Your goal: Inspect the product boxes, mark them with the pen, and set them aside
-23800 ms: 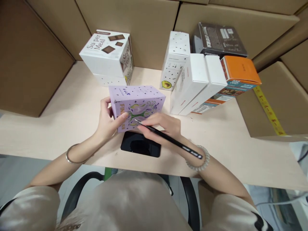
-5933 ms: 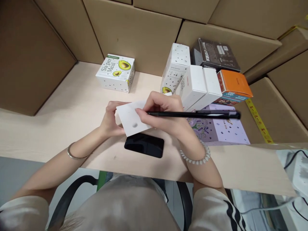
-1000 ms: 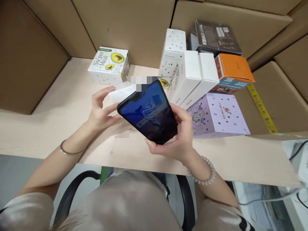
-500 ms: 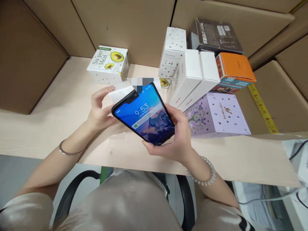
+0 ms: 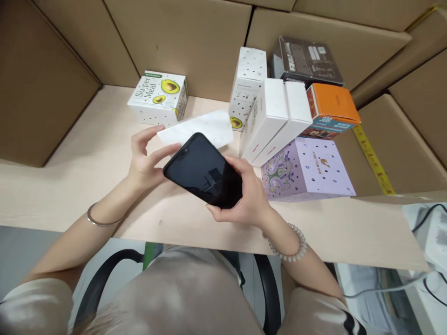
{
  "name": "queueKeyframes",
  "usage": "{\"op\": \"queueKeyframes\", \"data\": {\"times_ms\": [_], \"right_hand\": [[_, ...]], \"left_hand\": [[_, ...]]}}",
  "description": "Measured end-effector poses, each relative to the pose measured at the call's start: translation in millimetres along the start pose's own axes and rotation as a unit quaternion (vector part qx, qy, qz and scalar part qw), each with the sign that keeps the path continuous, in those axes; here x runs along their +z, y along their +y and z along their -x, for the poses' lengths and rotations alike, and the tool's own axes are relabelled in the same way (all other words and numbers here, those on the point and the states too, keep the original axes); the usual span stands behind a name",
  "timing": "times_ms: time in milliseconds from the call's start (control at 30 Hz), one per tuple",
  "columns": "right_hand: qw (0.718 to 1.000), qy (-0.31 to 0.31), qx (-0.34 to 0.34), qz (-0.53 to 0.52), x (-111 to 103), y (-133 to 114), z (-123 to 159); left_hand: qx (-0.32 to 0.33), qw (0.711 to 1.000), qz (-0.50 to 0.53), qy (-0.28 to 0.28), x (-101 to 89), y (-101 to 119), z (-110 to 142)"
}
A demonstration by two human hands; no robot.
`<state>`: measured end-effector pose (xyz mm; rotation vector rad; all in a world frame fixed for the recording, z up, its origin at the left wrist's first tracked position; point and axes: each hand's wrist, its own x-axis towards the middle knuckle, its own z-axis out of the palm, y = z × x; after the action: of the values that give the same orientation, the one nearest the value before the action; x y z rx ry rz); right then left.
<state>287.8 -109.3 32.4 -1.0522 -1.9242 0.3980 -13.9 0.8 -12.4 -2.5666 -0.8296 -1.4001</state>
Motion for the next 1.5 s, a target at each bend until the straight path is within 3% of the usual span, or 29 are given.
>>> {"op": "queueKeyframes", "data": {"times_ms": [100, 200, 333, 567, 867, 1067, 1267, 1500], "right_hand": [[0.991, -0.134, 0.014, -0.013, -8.9, -1.6, -7.7], [0.959, -0.278, 0.047, -0.009, -9.1, -2.4, -13.4], [0.929, -0.362, 0.068, -0.030, 7.5, 6.0, -12.2], [0.925, -0.375, 0.056, -0.029, 29.7, 13.6, -3.8], [0.931, -0.360, 0.048, -0.037, 36.2, 14.9, 2.2], [0.939, -0.343, 0.007, 0.006, 38.1, 23.3, -0.3], [0.937, -0.349, 0.008, 0.020, 37.6, 26.0, -1.9], [0.933, -0.359, 0.014, 0.025, 32.3, 28.8, -3.0]], "left_hand": [[-0.025, 0.999, -0.004, 0.035, 3.2, 3.8, -6.7], [-0.089, 0.995, 0.005, 0.044, 7.5, 2.4, -16.3], [-0.201, 0.979, 0.017, 0.031, 10.6, -5.4, -30.3], [-0.245, 0.958, 0.122, -0.090, 17.6, -7.9, -48.5], [-0.216, 0.955, 0.161, -0.124, 48.7, -24.7, -76.2], [-0.214, 0.960, 0.112, -0.142, 76.6, -34.8, -97.0], [-0.222, 0.957, 0.130, -0.135, 104.1, -43.0, -115.3], [-0.266, 0.947, 0.086, -0.158, 119.9, -44.1, -131.1]]}}
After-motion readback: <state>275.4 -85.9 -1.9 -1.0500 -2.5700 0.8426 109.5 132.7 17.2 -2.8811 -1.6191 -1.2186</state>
